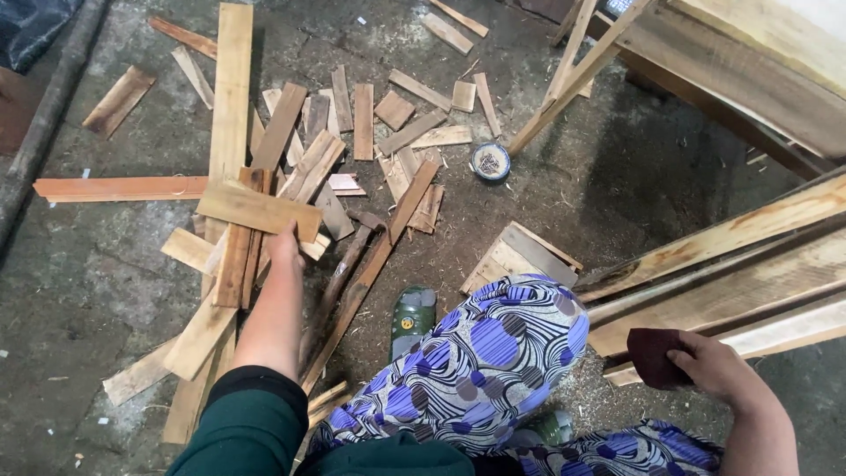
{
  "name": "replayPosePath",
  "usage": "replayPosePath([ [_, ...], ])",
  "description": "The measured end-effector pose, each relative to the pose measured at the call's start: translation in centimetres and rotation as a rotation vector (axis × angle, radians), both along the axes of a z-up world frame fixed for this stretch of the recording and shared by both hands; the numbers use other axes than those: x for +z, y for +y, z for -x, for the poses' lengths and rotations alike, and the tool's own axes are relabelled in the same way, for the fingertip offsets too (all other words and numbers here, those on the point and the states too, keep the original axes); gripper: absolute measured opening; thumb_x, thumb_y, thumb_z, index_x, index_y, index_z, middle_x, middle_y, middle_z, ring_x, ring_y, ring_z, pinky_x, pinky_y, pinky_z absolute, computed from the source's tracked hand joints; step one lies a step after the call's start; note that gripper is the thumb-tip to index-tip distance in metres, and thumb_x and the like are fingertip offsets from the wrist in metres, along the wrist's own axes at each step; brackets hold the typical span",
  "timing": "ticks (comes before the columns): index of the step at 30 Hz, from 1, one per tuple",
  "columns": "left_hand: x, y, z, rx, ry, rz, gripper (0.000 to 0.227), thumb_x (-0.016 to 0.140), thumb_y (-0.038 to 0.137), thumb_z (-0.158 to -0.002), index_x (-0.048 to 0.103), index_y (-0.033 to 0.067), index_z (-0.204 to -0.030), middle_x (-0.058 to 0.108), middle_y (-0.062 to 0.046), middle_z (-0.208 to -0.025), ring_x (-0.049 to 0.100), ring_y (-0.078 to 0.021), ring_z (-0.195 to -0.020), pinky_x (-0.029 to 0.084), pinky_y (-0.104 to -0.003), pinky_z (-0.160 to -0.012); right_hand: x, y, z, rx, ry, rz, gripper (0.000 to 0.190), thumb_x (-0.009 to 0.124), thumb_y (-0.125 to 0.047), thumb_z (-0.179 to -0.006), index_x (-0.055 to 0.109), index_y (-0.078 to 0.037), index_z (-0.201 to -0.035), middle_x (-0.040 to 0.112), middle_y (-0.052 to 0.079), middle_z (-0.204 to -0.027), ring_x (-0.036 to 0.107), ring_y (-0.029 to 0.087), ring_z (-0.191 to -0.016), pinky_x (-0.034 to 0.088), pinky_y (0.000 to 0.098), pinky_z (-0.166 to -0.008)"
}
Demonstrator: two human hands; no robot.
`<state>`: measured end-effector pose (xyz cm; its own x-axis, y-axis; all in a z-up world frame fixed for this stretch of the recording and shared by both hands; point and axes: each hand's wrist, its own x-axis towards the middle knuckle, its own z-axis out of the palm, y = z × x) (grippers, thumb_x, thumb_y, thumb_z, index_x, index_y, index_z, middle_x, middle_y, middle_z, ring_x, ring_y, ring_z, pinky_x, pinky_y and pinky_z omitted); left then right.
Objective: Hand-sanding small wooden slats and pieces to smooth their surfaces and edges using sandpaper.
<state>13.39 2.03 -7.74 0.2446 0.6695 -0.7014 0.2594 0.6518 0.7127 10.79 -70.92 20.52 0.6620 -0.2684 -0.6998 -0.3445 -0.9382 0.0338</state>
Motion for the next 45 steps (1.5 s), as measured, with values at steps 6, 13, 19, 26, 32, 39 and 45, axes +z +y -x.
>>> replayPosePath([
  [6,1.4,0.1,0.2,-0.116,-0.091,0.051,0.024,0.067,0.001,-0.092,0.054,0.0043,-0.112,0.07,-0.016,-0.114,0.073,-0.0289,-0.099,0.065,-0.042,-0.083,-0.8,-1.0,-0.4,0.04,0.005,0.024,0.035,0.06,-0.028,-0.098,0.072,-0.02,-0.13,0.083,0.014,-0.113,0.076,0.03,-0.1,0.055,0.0371,-0.084],
  [13,1.1,0.5,5.7,-0.768,0.341,-0.46,0.037,0.07,0.018,-0.09,0.055,0.0121,-0.124,0.064,-0.013,-0.129,0.062,-0.0316,-0.111,0.047,-0.047,-0.09,1.5,1.3,-0.1,-0.037,0.001,-0.028,0.035,0.059,-0.021,-0.101,0.072,-0.017,-0.133,0.081,0.015,-0.118,0.075,0.032,-0.103,0.056,0.04,-0.083],
  [19,-1.0,3.0,8.9,-0.967,0.537,-0.505,0.046,0.075,0.036,-0.089,0.066,0.0145,-0.129,0.067,-0.006,-0.129,0.063,-0.0274,-0.117,0.047,-0.04,-0.098,0.7,0.4,-0.2,0.051,-0.008,-0.005,0.033,0.059,-0.027,-0.098,0.073,-0.016,-0.126,0.081,0.013,-0.116,0.075,0.03,-0.102,0.054,0.0378,-0.084],
  [26,2.0,-1.8,9.5,-0.914,0.614,-0.796,0.043,0.068,0.03,-0.086,0.064,0.0128,-0.124,0.053,-0.014,-0.13,0.061,-0.0391,-0.11,0.05,-0.051,-0.092,5.6,5.1,0.4,0.022,-0.027,-0.043,0.038,0.055,-0.022,-0.098,0.068,-0.018,-0.133,0.078,0.007,-0.125,0.073,0.027,-0.11,0.054,0.0371,-0.091],
  [32,7.4,-10.0,5.9,-1.11,0.358,-0.892,0.055,0.075,0.026,-0.085,0.057,0.0083,-0.134,0.05,-0.023,-0.133,0.05,-0.042,-0.129,0.043,-0.051,-0.107,5.3,4.5,0.8,0.057,-0.091,-0.057,0.035,0.055,-0.027,-0.098,0.071,-0.019,-0.128,0.076,0.012,-0.125,0.068,0.032,-0.117,0.053,0.043,-0.1],
  [39,33.0,-25.4,4.0,-1.43,-0.877,-0.372,0.041,0.072,0.01,-0.083,0.068,0.0067,-0.124,0.067,-0.014,-0.121,0.061,-0.0245,-0.124,0.045,-0.041,-0.11,5.5,4.5,1.2,0.162,-0.141,-0.072,0.033,0.059,-0.035,-0.094,0.076,-0.022,-0.119,0.076,0.017,-0.119,0.066,0.039,-0.121,0.052,0.0485,-0.105],
  [45,46.5,-33.0,9.9,-1.678,-1.207,0.134,0.036,0.076,0.014,-0.082,0.071,0.0143,-0.117,0.069,-0.006,-0.12,0.057,-0.0171,-0.12,0.044,-0.043,-0.113,7.2,6.0,2.0,0.189,-0.148,-0.129,0.032,0.059,-0.031,-0.095,0.074,-0.016,-0.118,0.074,0.022,-0.118,0.065,0.043,-0.12,0.051,0.0491,-0.105],
])
